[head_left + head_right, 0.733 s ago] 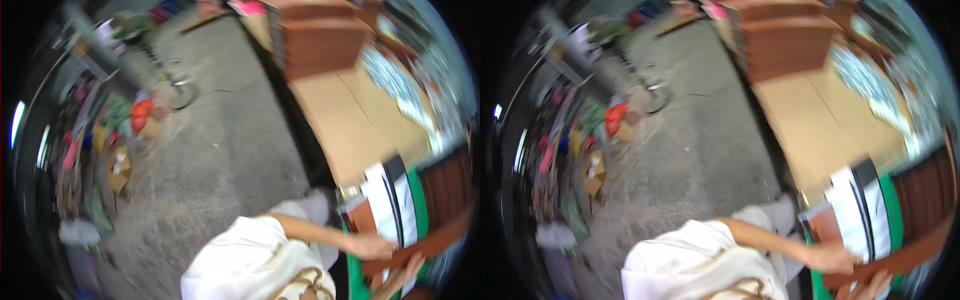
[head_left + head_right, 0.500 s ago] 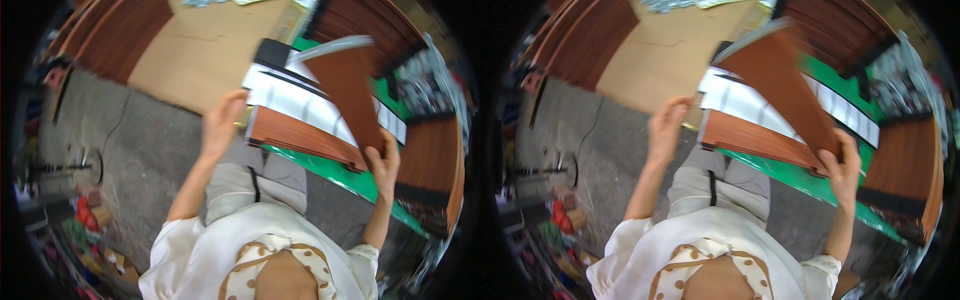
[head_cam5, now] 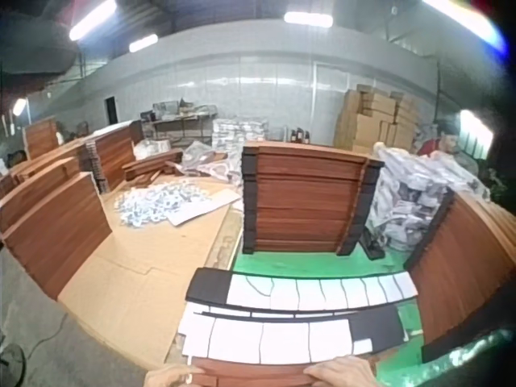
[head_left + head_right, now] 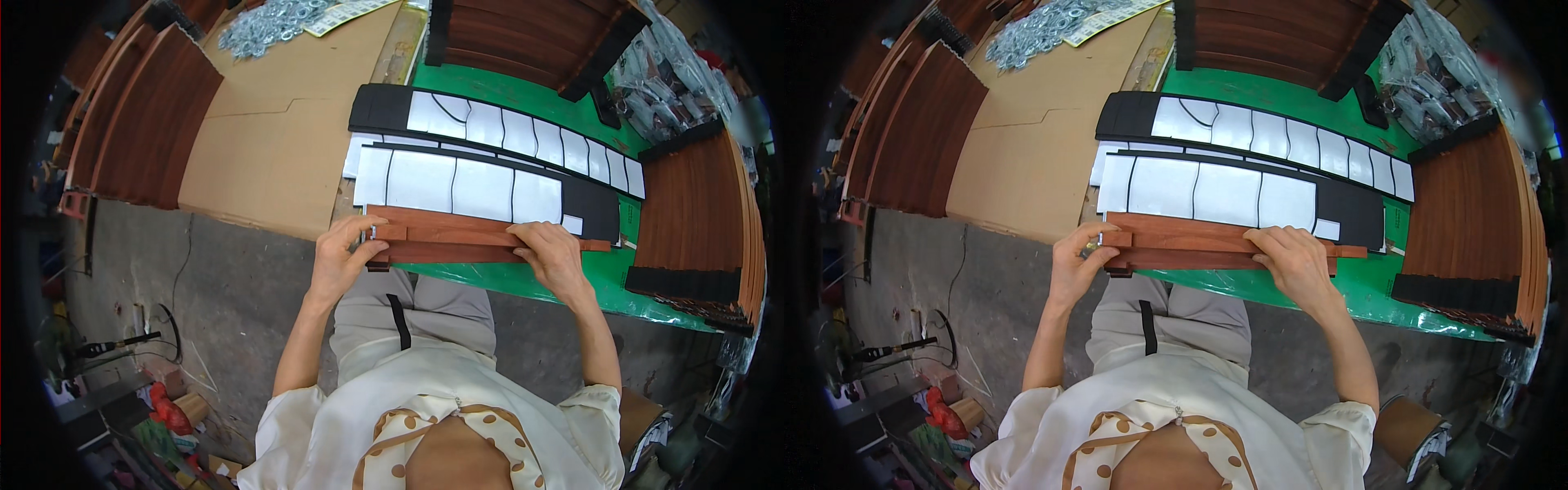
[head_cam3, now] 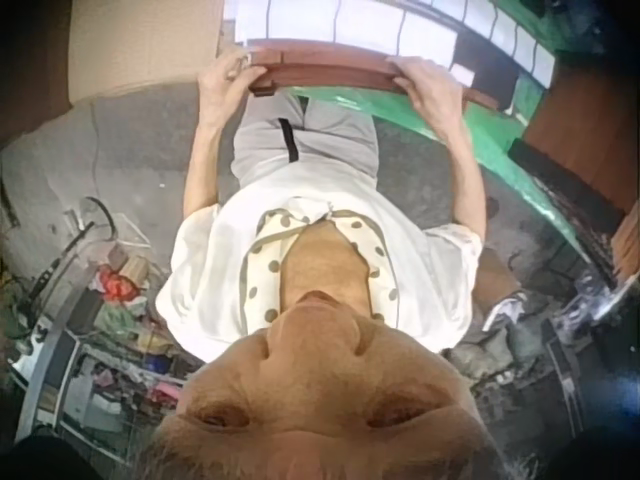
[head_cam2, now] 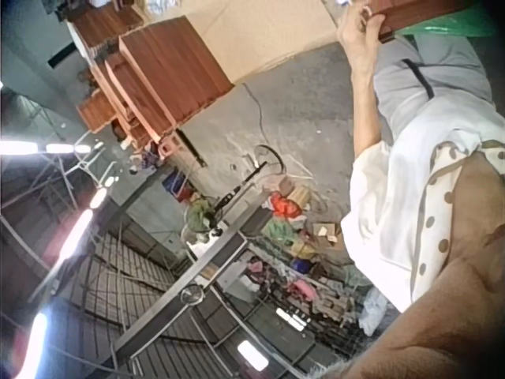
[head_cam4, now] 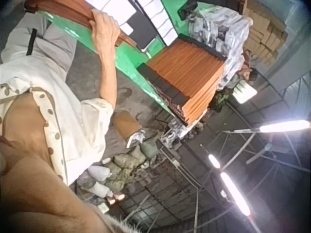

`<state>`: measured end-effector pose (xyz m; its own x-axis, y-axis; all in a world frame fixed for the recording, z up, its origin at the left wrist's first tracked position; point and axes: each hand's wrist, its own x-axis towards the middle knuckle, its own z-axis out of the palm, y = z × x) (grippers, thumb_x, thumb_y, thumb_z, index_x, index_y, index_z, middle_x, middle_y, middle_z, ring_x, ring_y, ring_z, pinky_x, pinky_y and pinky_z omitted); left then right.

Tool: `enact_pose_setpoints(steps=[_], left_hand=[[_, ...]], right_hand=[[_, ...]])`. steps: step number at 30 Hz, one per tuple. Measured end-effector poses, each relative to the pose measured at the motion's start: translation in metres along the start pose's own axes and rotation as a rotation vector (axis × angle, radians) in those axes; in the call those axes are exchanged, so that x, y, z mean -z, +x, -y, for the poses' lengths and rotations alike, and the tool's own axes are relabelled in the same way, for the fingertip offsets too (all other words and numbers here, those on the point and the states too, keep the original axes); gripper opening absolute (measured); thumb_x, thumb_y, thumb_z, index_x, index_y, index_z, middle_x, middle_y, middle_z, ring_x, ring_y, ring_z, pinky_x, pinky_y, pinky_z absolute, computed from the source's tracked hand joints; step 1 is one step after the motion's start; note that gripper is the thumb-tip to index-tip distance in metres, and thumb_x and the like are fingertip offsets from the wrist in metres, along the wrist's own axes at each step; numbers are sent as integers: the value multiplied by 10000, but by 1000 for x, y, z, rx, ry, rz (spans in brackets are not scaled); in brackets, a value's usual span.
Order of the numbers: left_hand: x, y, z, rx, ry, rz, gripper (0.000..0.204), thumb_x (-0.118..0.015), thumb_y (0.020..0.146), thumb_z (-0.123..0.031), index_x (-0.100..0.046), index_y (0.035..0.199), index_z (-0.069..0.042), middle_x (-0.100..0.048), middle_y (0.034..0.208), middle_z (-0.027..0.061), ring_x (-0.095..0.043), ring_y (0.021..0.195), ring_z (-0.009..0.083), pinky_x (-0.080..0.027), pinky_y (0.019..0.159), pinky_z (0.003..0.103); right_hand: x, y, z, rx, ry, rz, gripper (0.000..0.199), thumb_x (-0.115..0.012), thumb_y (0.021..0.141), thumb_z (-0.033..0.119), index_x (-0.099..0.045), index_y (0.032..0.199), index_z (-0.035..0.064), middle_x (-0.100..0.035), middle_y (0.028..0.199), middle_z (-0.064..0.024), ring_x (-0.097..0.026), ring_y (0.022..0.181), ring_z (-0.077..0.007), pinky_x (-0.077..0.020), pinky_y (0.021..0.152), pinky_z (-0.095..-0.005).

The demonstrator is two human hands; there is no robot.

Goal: Assembling small wooden components and applying protective strips.

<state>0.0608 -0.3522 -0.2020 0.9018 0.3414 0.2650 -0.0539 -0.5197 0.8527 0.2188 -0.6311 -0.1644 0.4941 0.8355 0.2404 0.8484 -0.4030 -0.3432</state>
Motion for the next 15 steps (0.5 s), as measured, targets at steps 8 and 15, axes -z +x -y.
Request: enact_pose_setpoints(steps=[8, 15], left_hand=[[13, 11, 6, 54, -84, 164, 307, -688, 743, -27, -624, 1043, -10, -656, 1017, 115, -626, 956, 230, -471, 823, 308], [25, 59, 22, 90, -39, 77, 269, -627, 814, -73, -621, 1078, -22, -644, 1052, 131, -611, 990, 254, -456, 850, 339]], right_hand=[[7, 9, -1, -10, 57, 25, 380, -692, 722, 95, -583, 1085, 63, -614, 986, -74, -584, 893, -249, -464, 754, -349], [34, 34, -20, -41, 172, -105, 170, -665, 766, 64, -638, 930, 29, -631, 865, -88, -601, 834, -273, -491, 697, -346]])
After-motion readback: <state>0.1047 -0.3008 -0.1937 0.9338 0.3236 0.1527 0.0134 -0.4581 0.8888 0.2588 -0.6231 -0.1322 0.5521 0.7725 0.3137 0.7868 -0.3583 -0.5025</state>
